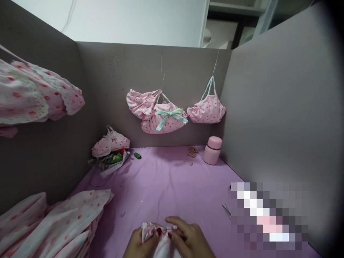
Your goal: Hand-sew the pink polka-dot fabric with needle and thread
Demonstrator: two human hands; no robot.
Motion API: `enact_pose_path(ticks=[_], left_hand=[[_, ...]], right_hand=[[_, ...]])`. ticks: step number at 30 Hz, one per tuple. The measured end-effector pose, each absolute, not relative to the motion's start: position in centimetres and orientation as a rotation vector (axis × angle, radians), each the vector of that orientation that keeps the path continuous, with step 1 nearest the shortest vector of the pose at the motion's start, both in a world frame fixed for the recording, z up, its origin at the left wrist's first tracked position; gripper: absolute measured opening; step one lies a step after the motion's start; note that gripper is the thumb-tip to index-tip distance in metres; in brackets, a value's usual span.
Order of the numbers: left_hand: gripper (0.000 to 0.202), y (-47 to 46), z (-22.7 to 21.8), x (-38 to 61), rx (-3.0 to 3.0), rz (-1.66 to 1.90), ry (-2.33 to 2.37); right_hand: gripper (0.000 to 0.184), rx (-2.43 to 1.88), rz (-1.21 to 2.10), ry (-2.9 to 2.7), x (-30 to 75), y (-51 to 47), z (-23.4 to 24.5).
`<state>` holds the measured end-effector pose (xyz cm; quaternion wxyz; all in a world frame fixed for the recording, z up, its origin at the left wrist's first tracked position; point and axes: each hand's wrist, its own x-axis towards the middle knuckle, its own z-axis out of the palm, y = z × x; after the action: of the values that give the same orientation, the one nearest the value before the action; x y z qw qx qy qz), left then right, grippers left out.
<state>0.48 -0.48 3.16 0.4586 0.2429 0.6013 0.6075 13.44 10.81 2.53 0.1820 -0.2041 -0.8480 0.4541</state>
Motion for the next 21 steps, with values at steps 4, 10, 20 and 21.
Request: enact_pose_path(ticks=[4,10,20,21], left_hand=[[0.026,-0.6,3.2,0.4,0.619,1.465,1.538],[0.029,-0.4,3.4,0.7,0.669,1.443,1.622],[0.042,-0.4,3.0,0.7,0.709,1.384,1.627],[0.043,-0.4,3.0,0.7,0.694,1.386,1.614]], right_hand=[[0.029,-0.587,1.605,-2.243,13.2,10.7,2.4],[0.025,-0.617,1.472,-2.293,13.1,10.7,2.4],[0.025,-0.535,1.326,-2.426,13.1,10.7,2.1],[0.026,-0.521,1.339,-2.428,13.1,10.6,2.2]])
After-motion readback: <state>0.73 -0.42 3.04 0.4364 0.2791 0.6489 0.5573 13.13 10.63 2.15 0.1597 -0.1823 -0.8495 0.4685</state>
